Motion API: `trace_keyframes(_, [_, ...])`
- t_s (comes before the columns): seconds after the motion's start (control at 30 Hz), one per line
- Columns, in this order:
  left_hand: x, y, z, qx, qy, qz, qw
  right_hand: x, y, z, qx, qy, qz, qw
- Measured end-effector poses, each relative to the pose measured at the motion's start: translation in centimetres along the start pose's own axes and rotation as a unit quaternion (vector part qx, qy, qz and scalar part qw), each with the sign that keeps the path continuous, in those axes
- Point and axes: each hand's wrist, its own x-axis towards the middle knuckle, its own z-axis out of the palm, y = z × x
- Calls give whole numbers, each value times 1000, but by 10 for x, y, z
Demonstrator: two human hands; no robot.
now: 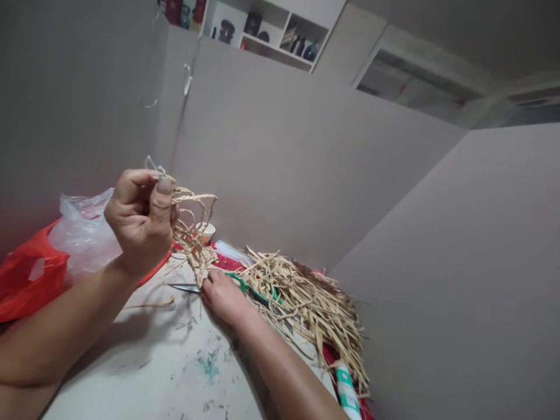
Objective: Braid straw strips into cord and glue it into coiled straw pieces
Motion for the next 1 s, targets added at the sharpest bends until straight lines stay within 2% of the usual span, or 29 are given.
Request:
trace_keyframes(0.17, [5,-3,-2,15,10,6,1000,-34,33,0,-37,-15,63,997])
trace_keyframes(0.3, [2,-3,-1,19,-14,11,1000,-60,53,-2,-78,-18,127,989])
trace_keyframes(0.4, [0,-2,1,5,-23,3,1000,-68,63,-7,-109,-8,176,978])
trace_keyframes(0.5, [0,0,2,-5,-16,-4,1000,-70,79,-12,-137,6,244,960])
trace_keyframes(0.63, [4,1,2,6,5,6,1000,-77,111,-7,-159,14,359,919])
trace_keyframes(0.73, [7,3,1,20,10,5,1000,-80,124,-6,-153,9,397,905])
trace_keyframes(0.8, [9,3,1,28,16,6,999,-73,113,-10,-148,20,395,906])
trace_keyframes(0.83, [10,3,1,30,19,10,999,-66,99,-13,-144,29,385,911])
trace_keyframes(0.9, [11,3,2,31,27,23,999,-48,54,-19,-121,51,331,935])
trace_keyframes(0.93, [11,3,2,31,31,31,999,-38,23,-20,-94,66,271,956])
trace_keyframes(0.97, [12,3,3,31,37,39,998,-26,-9,-20,-21,88,144,985])
trace_keyframes(1.0, [12,4,3,34,42,47,997,-14,-41,-19,6,88,73,993])
